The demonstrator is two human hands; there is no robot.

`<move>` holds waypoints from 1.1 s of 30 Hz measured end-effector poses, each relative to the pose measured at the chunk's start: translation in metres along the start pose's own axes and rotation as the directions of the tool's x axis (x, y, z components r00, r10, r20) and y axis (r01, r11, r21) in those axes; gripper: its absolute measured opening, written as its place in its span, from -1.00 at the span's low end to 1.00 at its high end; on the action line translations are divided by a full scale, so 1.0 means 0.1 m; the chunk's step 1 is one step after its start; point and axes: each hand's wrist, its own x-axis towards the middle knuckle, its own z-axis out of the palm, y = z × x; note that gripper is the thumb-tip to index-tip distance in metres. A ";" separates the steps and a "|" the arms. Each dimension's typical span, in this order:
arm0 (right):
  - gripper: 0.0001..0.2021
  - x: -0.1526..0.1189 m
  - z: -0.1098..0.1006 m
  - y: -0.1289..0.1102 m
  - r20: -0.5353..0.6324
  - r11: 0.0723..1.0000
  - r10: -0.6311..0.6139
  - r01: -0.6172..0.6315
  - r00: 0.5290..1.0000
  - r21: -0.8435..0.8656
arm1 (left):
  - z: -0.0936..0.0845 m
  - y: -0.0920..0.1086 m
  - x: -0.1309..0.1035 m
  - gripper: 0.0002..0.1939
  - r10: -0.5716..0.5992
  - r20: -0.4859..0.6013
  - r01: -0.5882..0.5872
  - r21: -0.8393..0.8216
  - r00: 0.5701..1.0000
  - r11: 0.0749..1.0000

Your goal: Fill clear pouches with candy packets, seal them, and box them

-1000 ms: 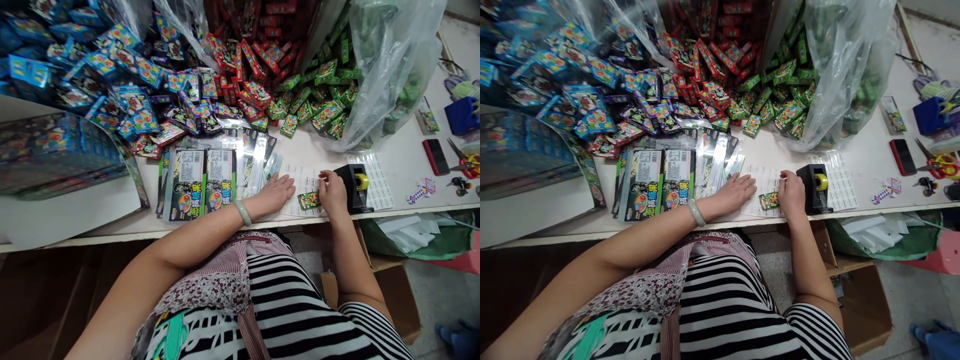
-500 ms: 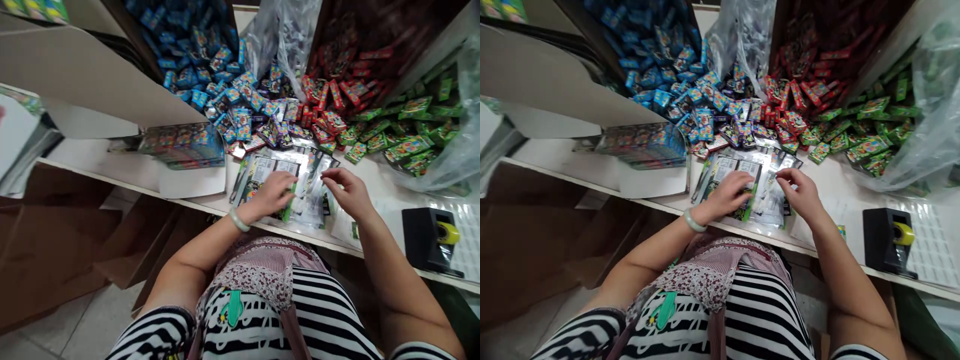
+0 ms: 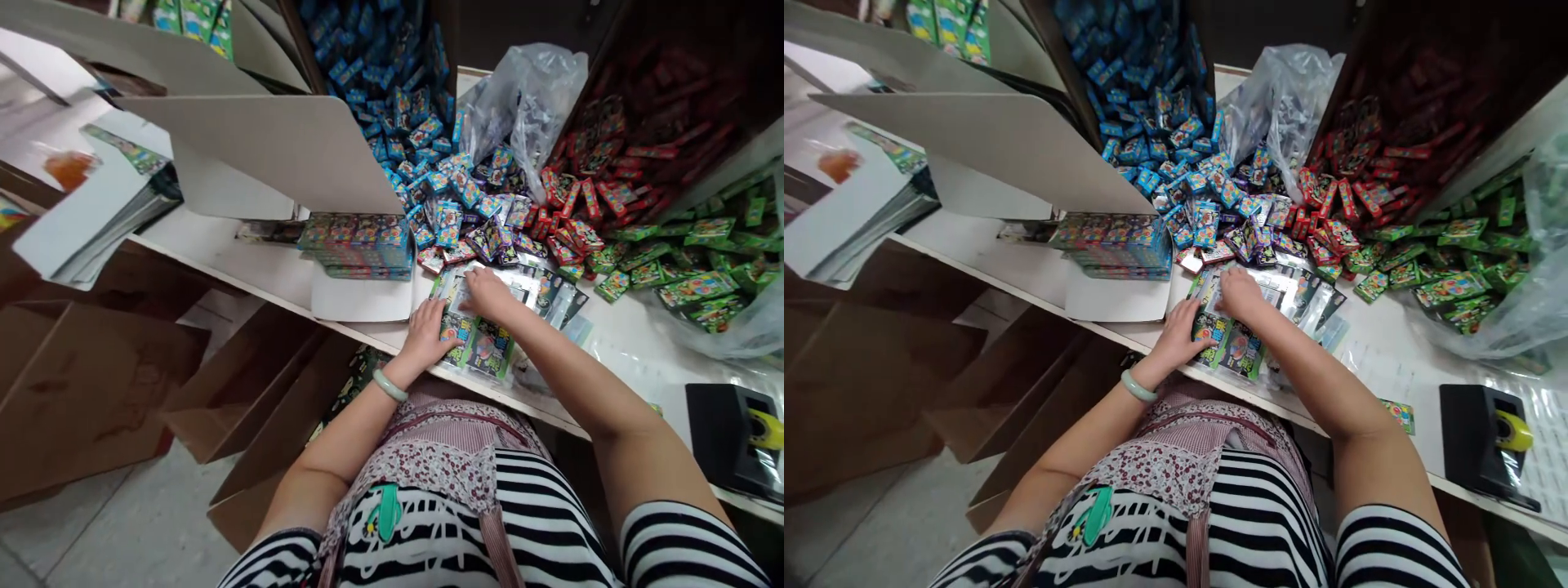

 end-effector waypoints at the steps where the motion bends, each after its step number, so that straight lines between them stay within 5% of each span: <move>1: -0.55 0.01 -0.05 0.03 0.004 1.000 0.011 -0.011 1.000 -0.001 | -0.01 0.02 -0.01 0.02 -0.006 -0.013 0.006 -0.010 1.000 1.000; 3: -0.74 0.01 -0.20 0.09 -0.003 1.000 0.023 -0.023 1.000 0.003 | -0.04 0.08 -0.03 0.01 0.004 -0.080 -0.008 -0.047 0.997 0.999; 6: -0.82 -0.14 -0.44 0.19 -0.056 0.972 0.011 0.002 0.998 0.234 | -0.16 0.20 -0.04 -0.37 0.053 -0.242 -0.088 -0.138 0.969 0.987; 9: -0.74 -0.42 -0.61 0.27 0.043 0.710 -0.096 0.038 0.994 0.703 | -0.36 0.34 0.02 -0.63 0.162 -0.354 -0.234 -0.170 0.921 0.957; 12: -0.63 -0.67 -0.66 0.32 0.161 0.511 -0.189 -0.043 0.969 0.859 | -0.53 0.51 0.09 -0.67 0.365 -0.321 -0.411 -0.086 0.874 0.908; 16: -0.61 -0.85 -0.60 0.36 0.037 0.427 0.008 -0.037 0.999 0.904 | -0.61 0.75 0.11 -0.55 0.483 -0.221 -0.458 0.157 0.847 0.875; 19: -0.60 -0.91 -0.55 0.35 -0.045 0.326 0.010 0.039 0.999 0.944 | -0.59 0.82 0.08 -0.50 0.488 -0.166 -0.449 0.226 0.857 0.865; 21: -0.60 -0.96 -0.53 0.33 -0.077 0.339 -0.023 0.081 0.997 0.937 | -0.58 0.79 0.07 -0.51 0.499 -0.144 -0.473 0.180 0.855 0.862; 23: -0.62 -1.04 -0.51 0.29 -0.189 0.448 0.017 0.162 0.982 0.879 | -0.61 0.73 0.06 -0.54 0.484 -0.170 -0.474 0.096 0.858 0.875; 24: -0.63 -1.09 -0.49 0.27 -0.297 0.528 0.076 0.214 0.952 0.822 | -0.63 0.70 0.05 -0.55 0.449 -0.208 -0.450 0.043 0.869 0.892; 27: -0.58 -1.26 -0.36 0.17 -0.602 0.696 0.242 0.296 0.761 0.654 | -0.69 0.66 0.02 -0.59 0.284 -0.355 -0.353 -0.145 0.890 0.924; 28: -0.52 -1.30 -0.28 0.12 -0.602 0.684 0.247 0.303 0.760 0.663 | -0.69 0.67 0.01 -0.60 0.230 -0.384 -0.328 -0.212 0.894 0.921; 31: -0.52 -1.33 -0.03 -0.02 -0.352 0.463 0.146 0.251 0.925 0.850 | -0.64 0.73 -0.01 -0.63 0.101 -0.362 -0.273 -0.463 0.927 0.843; 33: -0.61 -1.29 0.09 -0.06 -0.220 0.316 0.131 0.170 0.967 0.934 | -0.57 0.76 0.00 -0.64 0.017 -0.263 -0.196 -0.673 0.965 0.713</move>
